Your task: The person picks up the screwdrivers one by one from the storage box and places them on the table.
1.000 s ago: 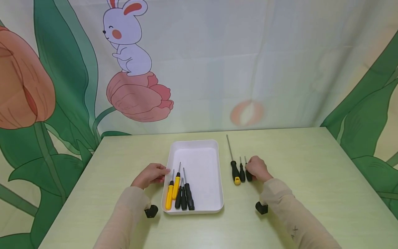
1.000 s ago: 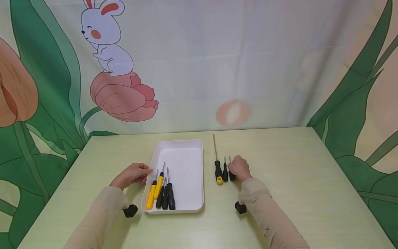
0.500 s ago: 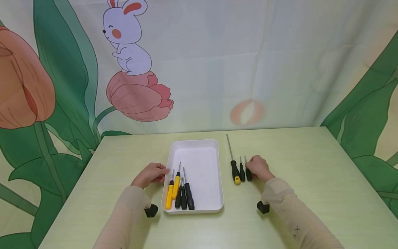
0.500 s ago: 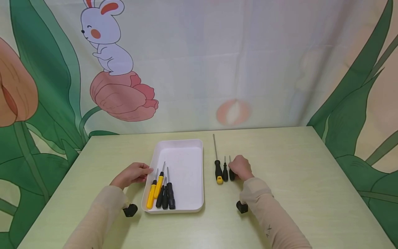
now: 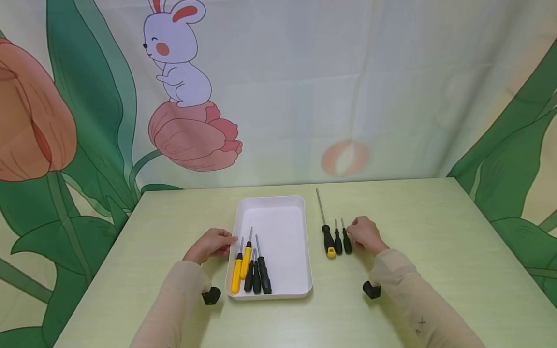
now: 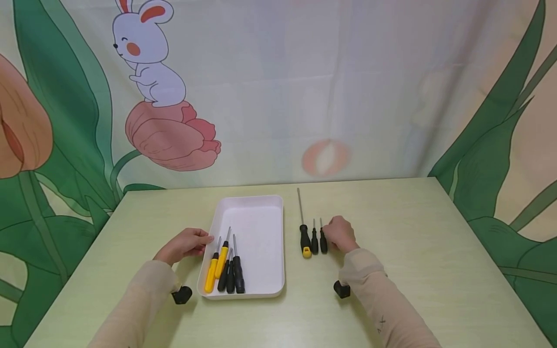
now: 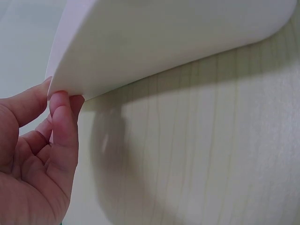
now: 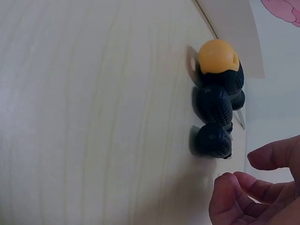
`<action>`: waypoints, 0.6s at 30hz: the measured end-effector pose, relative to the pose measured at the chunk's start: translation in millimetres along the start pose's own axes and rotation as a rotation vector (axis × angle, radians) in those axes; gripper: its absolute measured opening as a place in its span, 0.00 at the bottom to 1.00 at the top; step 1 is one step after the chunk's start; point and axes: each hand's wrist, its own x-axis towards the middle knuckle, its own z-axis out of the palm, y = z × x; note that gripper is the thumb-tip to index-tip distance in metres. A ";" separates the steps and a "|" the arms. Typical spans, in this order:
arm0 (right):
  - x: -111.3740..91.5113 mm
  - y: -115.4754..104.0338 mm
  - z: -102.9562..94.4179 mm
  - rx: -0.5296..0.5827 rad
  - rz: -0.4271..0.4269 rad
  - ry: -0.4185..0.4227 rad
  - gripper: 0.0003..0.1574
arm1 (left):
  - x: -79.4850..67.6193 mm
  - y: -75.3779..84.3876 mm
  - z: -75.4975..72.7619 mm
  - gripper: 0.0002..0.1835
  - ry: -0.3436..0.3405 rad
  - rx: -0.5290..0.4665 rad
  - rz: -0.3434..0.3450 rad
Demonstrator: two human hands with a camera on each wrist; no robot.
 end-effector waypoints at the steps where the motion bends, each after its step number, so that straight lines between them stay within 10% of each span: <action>1: -0.5 -0.8 -0.2 0.001 -0.005 0.002 0.11 | 0.1 -0.4 -0.1 0.17 -0.001 0.000 -0.002; 18: -14.4 -30.2 4.0 -0.033 -0.114 0.051 0.14 | 1.6 -1.1 -0.1 0.18 -0.004 -0.002 -0.006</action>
